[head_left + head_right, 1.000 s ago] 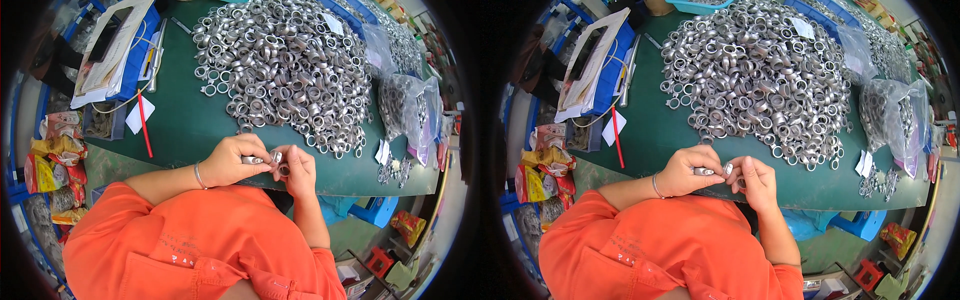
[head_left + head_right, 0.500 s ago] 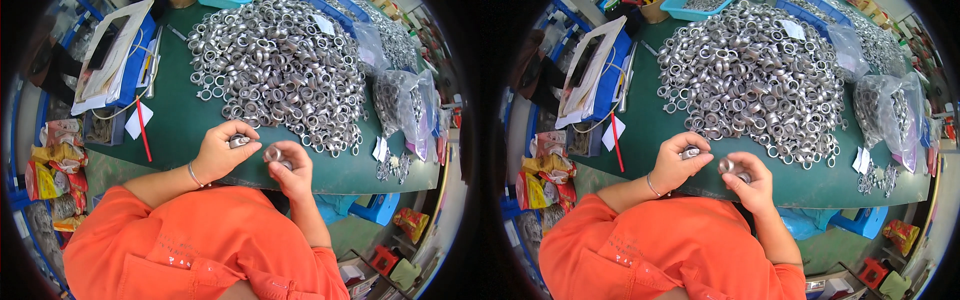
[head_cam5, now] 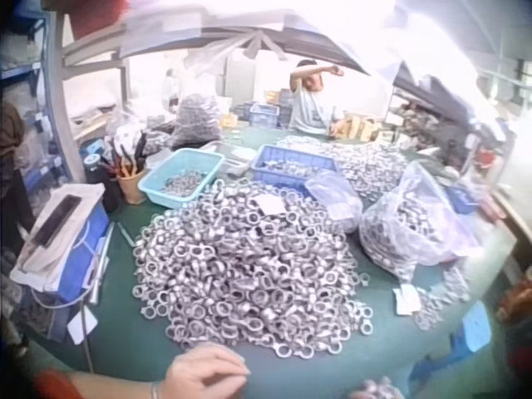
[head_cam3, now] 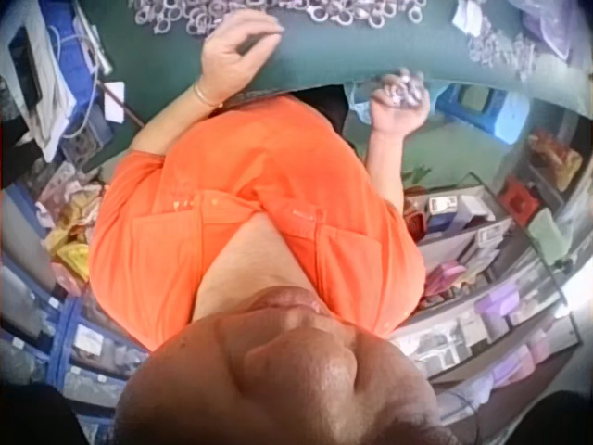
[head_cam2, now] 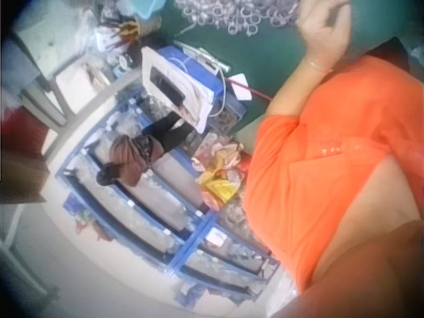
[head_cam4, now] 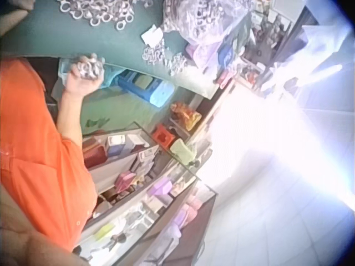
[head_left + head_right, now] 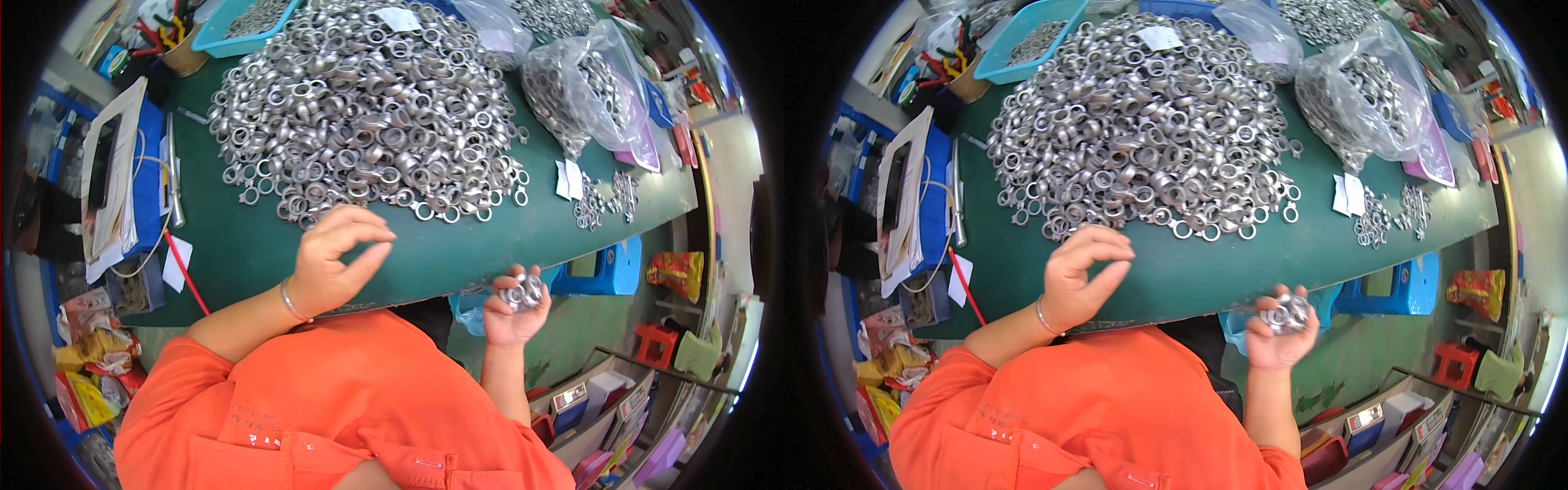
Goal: The person sorts through a large pile of small metal rings and caps on a green table by hand, picking up individual items and moving them between the pile and a blue bin.
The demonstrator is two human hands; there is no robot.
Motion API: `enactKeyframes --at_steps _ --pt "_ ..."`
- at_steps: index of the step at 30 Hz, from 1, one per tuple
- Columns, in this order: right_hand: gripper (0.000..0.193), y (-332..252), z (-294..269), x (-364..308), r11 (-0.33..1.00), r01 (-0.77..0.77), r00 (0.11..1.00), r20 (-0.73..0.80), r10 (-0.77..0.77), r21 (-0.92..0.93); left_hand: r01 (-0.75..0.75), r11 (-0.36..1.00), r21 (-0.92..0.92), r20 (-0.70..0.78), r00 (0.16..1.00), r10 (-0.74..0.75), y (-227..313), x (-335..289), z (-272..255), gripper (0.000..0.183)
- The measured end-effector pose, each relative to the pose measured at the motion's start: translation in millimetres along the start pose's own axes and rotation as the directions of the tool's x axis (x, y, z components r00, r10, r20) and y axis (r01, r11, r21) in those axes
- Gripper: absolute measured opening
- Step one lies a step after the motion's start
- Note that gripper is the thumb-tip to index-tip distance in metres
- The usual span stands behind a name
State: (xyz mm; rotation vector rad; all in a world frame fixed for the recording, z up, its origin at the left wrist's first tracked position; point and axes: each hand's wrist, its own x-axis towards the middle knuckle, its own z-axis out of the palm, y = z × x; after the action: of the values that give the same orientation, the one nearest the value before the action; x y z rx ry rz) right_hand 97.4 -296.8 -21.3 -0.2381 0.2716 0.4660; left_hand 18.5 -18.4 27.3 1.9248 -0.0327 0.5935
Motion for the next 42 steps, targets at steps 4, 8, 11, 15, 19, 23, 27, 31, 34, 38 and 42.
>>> enactKeyframes --at_steps 4,8,11,15,19,23,27,31,34,38,42 --pt "0.032 -67 -88 -2 0.970 0.059 0.817 -0.547 -0.183 -0.238 0.089 0.991 -0.096 0.045 0.995 -0.085 1 0 5 0.008" --pt "0.044 -65 -104 14 0.920 -0.070 0.687 -0.687 -0.237 -0.387 0.119 0.975 -0.186 0.153 0.984 -0.091 3 3 14 0.008" --pt "0.040 -61 -86 19 0.490 -0.057 0.699 -0.385 -0.602 -0.870 0.162 0.974 -0.158 0.160 0.978 -0.136 0 2 12 0.008" --pt "0.016 -21 -2 40 -0.299 0.362 0.566 0.463 -0.682 -0.883 0.259 0.953 -0.160 0.159 0.959 -0.234 -4 -5 14 0.008" --pt "0.011 14 32 75 -0.650 0.281 0.741 0.590 -0.321 -0.706 0.218 0.966 -0.138 0.255 0.950 -0.178 8 3 26 0.008" --pt "0.013 33 30 97 -0.603 0.310 0.747 0.580 -0.324 -0.735 0.205 0.969 -0.138 0.267 0.950 -0.163 11 4 27 0.008" --pt "0.009 42 37 82 -0.393 0.499 0.733 0.618 -0.285 -0.772 0.295 0.943 -0.150 0.255 0.934 -0.252 4 2 25 0.009" --pt "0.009 55 41 51 0.197 0.423 0.905 0.406 -0.123 -0.884 0.481 0.835 -0.268 0.274 0.869 -0.413 5 9 32 0.012" --pt "0.012 65 43 43 0.076 0.635 0.772 0.636 -0.014 -0.769 0.480 0.812 -0.332 0.297 0.870 -0.393 2 13 32 0.015" --pt "0.017 73 54 40 -0.087 0.724 0.690 0.722 0.050 -0.685 0.344 0.883 -0.319 0.246 0.930 -0.274 -2 13 30 0.013" --pt "0.018 73 56 45 -0.041 0.704 0.709 0.699 0.096 -0.709 0.318 0.904 -0.286 0.209 0.941 -0.265 -7 11 28 0.013"
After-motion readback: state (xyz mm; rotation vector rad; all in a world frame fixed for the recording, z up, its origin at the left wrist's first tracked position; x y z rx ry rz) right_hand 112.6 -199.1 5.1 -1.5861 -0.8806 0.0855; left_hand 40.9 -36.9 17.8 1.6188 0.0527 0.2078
